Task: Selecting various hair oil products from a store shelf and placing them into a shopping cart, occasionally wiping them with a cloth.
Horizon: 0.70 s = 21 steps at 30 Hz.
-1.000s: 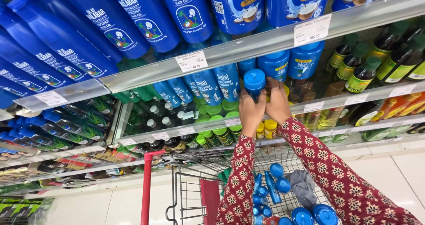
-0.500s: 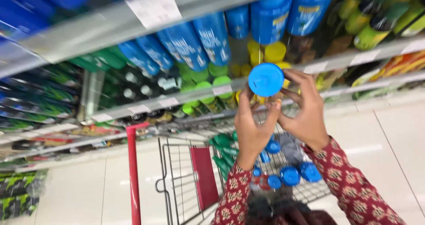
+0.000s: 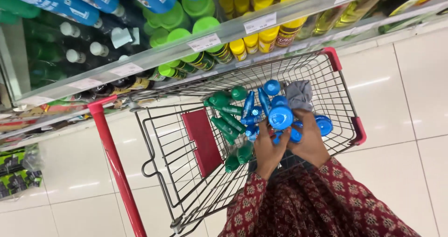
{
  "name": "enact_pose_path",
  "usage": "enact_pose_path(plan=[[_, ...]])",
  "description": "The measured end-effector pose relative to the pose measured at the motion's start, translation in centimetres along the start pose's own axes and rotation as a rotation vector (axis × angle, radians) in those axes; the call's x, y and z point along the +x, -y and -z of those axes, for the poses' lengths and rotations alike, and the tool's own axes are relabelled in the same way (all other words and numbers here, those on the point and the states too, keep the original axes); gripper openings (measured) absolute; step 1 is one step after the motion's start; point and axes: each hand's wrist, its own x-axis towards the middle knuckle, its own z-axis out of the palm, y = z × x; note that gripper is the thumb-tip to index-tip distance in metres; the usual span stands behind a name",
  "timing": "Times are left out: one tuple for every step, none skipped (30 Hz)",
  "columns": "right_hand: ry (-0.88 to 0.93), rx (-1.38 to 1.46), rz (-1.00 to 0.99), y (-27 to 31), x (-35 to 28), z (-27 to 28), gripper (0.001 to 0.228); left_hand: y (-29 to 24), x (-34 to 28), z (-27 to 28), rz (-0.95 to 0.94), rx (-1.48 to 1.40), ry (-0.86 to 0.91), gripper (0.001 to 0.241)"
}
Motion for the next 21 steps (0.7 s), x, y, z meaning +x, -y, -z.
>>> enact_pose_path(plan=[[0.005,0.0,-0.005,-1.7,-0.1,-0.6,0.082,1.4,-0.3,-0.5,0.007,0.001,-0.001,0.058],[0.027,-0.008,-0.022,-3.3,-0.4,-1.3,0.081,2.9,-0.7,-0.9,0.09,0.038,-0.011,0.054],[0.048,-0.016,-0.039,-4.8,-0.6,-2.1,0.081,4.2,-1.1,-1.2,0.173,0.075,-0.02,0.051],[0.052,-0.015,-0.037,-6.3,-0.5,-2.5,0.081,6.2,-1.4,-1.6,0.174,0.076,-0.025,0.051],[0.078,-0.06,-0.054,-7.7,-0.5,-3.0,0.081,8.2,-1.7,-2.1,0.133,0.11,-0.036,0.05],[0.104,-0.106,-0.074,-9.1,-0.5,-3.4,0.08,10.1,-2.0,-2.5,0.093,0.145,-0.045,0.05],[0.108,-0.104,-0.075,-10.5,-0.3,-3.7,0.08,10.8,-1.9,-2.7,0.096,0.146,-0.047,0.05],[0.145,-0.158,-0.111,-12.0,-0.3,-4.0,0.08,11.4,-1.9,-2.9,0.112,0.121,-0.051,0.052],[0.183,-0.212,-0.146,-13.4,-0.2,-4.3,0.079,12.1,-1.8,-3.2,0.129,0.095,-0.055,0.055],[0.184,-0.209,-0.15,-14.0,0.1,-4.6,0.079,12.4,-1.6,-3.3,0.133,0.097,-0.053,0.055],[0.219,-0.234,-0.188,-14.5,0.4,-4.8,0.084,12.7,-1.4,-3.5,0.157,0.042,-0.031,0.057],[0.251,-0.26,-0.222,-15.0,0.9,-4.8,0.088,13.0,-1.0,-3.8,0.177,-0.016,-0.01,0.059],[0.25,-0.26,-0.223,-15.8,1.3,-5.2,0.088,14.7,-0.8,-4.4,0.177,-0.016,-0.008,0.059],[0.266,-0.261,-0.222,-16.6,1.7,-5.6,0.093,16.3,-0.6,-5.1,0.23,-0.041,0.001,0.057],[0.283,-0.261,-0.222,-17.4,2.0,-6.0,0.098,18.0,-0.5,-5.7,0.283,-0.066,0.01,0.055],[0.286,-0.26,-0.222,-18.5,2.1,-6.4,0.098,19.8,-0.6,-6.5,0.285,-0.065,0.008,0.055],[0.302,-0.268,-0.193,-19.5,2.2,-6.9,0.1,21.6,-0.7,-7.3,0.312,-0.038,-0.05,0.052],[0.314,-0.273,-0.163,-20.5,2.5,-7.4,0.102,23.4,-0.5,-8.1,0.335,-0.01,-0.105,0.05],[0.312,-0.271,-0.162,-21.8,2.7,-7.8,0.102,24.4,-0.4,-8.4,0.333,-0.008,-0.105,0.05],[0.351,-0.297,-0.155,-23.0,2.7,-8.1,0.102,25.3,-0.4,-8.8,0.383,0.012,-0.115,0.049],[0.39,-0.324,-0.148,-24.3,2.7,-8.4,0.102,26.3,-0.4,-9.2,0.434,0.032,-0.126,0.048]])
